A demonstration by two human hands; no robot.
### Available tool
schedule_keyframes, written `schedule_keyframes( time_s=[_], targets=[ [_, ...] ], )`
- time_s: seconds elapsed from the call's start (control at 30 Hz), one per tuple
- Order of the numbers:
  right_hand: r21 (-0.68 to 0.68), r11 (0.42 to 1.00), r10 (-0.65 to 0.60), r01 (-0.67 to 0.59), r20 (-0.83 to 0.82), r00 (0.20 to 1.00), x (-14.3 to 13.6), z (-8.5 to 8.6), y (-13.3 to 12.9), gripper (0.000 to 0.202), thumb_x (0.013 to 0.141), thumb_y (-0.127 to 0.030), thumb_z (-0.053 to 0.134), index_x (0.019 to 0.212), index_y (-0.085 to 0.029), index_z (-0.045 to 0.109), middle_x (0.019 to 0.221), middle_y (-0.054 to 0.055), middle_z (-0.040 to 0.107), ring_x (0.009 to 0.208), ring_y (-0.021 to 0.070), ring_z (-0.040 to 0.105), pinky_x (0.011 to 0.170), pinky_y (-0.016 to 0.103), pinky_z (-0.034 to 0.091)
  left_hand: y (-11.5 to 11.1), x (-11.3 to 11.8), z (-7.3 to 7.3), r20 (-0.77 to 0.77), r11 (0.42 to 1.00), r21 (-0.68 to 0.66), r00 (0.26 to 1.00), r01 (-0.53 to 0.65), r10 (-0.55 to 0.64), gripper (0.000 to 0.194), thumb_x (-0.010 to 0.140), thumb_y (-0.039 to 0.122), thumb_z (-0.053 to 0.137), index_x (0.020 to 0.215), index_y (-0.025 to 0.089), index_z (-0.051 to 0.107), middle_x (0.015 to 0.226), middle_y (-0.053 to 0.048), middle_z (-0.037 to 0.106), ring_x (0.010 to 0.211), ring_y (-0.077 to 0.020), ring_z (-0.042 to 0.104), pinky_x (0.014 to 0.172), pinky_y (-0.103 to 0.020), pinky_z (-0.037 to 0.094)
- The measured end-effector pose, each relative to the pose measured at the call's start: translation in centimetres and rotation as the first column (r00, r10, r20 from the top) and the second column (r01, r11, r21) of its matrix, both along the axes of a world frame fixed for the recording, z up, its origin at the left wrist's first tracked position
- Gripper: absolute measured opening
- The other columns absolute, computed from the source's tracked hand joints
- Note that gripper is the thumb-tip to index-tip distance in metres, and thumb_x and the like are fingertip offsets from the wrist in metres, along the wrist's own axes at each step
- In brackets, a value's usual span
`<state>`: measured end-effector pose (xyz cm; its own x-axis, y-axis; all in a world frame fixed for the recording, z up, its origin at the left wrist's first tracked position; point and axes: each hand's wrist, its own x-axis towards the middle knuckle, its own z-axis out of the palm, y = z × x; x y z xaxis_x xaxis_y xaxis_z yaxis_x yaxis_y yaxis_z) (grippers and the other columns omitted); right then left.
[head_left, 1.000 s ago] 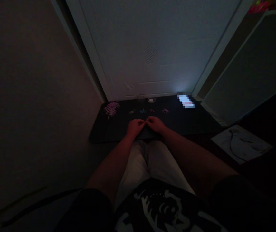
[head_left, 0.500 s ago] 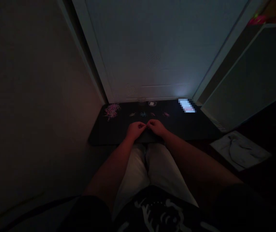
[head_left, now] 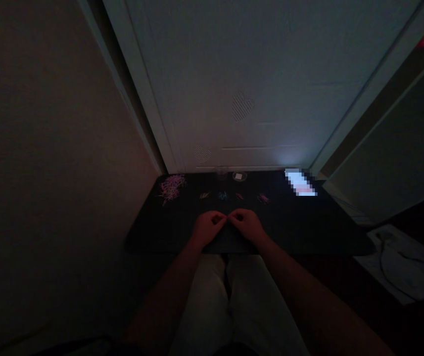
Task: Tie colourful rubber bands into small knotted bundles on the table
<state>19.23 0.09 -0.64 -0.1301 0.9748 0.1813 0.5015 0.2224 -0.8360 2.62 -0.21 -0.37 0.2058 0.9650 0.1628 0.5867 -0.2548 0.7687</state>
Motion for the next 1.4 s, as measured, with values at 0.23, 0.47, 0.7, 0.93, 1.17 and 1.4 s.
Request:
schedule_keyframes(
  time_s=[0.23, 0.47, 0.7, 0.93, 1.17, 1.4],
  targets=[
    [0.006, 0.999, -0.037, 0.037, -0.067, 0.997, 0.42, -0.37, -0.58, 0.011, 0.072, -0.028, 0.056, 0.072, -0.019, 0.062, 0.063, 0.000, 0.060, 0.059, 0.0133, 0.054, 0.055, 0.024, 0.041, 0.01, 0.03, 0.04, 0.018, 0.998, -0.056, 1.000, 0.024, -0.023, 0.018, 0.075, 0.033, 0.059, 0.083, 0.019, 0.067, 0.080, -0.001, 0.069, 0.071, -0.0123, 0.060, 0.063, -0.023, 0.047],
    [-0.005, 1.000, -0.001, 0.000, -0.069, 0.998, 0.47, -0.36, -0.73, 0.010, 0.072, -0.026, 0.055, 0.072, -0.018, 0.060, 0.064, 0.000, 0.058, 0.059, 0.0127, 0.053, 0.055, 0.024, 0.040, -0.37, 0.12, 0.26, 0.015, 0.999, -0.046, 1.000, 0.017, -0.016, 0.016, 0.075, 0.031, 0.059, 0.081, 0.018, 0.066, 0.077, 0.000, 0.067, 0.068, -0.0109, 0.058, 0.062, -0.022, 0.045],
    [0.019, 1.000, -0.001, 0.002, -0.064, 0.998, 0.40, -0.28, -0.74, 0.010, 0.073, -0.025, 0.053, 0.072, -0.018, 0.060, 0.065, 0.000, 0.058, 0.060, 0.0125, 0.052, 0.056, 0.024, 0.039, -0.44, 0.06, 0.33, 0.012, 0.999, -0.046, 1.000, 0.017, -0.016, 0.016, 0.075, 0.031, 0.059, 0.081, 0.018, 0.066, 0.075, 0.000, 0.066, 0.066, -0.0109, 0.058, 0.061, -0.022, 0.045],
    [0.016, 1.000, -0.013, 0.013, -0.047, 0.999, 0.33, 0.09, -0.89, 0.009, 0.073, -0.025, 0.053, 0.071, -0.019, 0.059, 0.064, 0.000, 0.058, 0.059, 0.0125, 0.052, 0.055, 0.023, 0.038, -0.48, 0.03, 0.35, -0.012, 0.999, -0.031, 1.000, 0.027, -0.028, 0.017, 0.075, 0.032, 0.059, 0.082, 0.019, 0.066, 0.076, -0.001, 0.066, 0.068, -0.0113, 0.058, 0.061, -0.022, 0.044],
    [0.044, 0.999, -0.005, 0.008, -0.070, 0.998, 0.51, -0.08, -0.74, 0.010, 0.076, -0.026, 0.051, 0.072, -0.019, 0.057, 0.066, 0.000, 0.057, 0.061, 0.0125, 0.051, 0.057, 0.024, 0.038, -0.40, 0.01, 0.35, -0.002, 1.000, -0.023, 1.000, 0.008, -0.008, 0.017, 0.076, 0.033, 0.058, 0.081, 0.017, 0.065, 0.075, -0.001, 0.065, 0.067, -0.0108, 0.057, 0.061, -0.022, 0.044],
    [0.032, 0.998, -0.055, 0.061, -0.158, 0.986, 0.94, -0.20, -0.50, 0.013, 0.077, -0.029, 0.052, 0.074, -0.018, 0.057, 0.069, 0.001, 0.058, 0.064, 0.0134, 0.053, 0.060, 0.025, 0.040, -0.32, -0.01, 0.58, 0.050, 0.999, -0.028, 0.998, -0.025, 0.026, 0.015, 0.075, 0.030, 0.059, 0.080, 0.016, 0.063, 0.075, -0.001, 0.065, 0.066, -0.0106, 0.057, 0.060, -0.022, 0.044]
  ],
)
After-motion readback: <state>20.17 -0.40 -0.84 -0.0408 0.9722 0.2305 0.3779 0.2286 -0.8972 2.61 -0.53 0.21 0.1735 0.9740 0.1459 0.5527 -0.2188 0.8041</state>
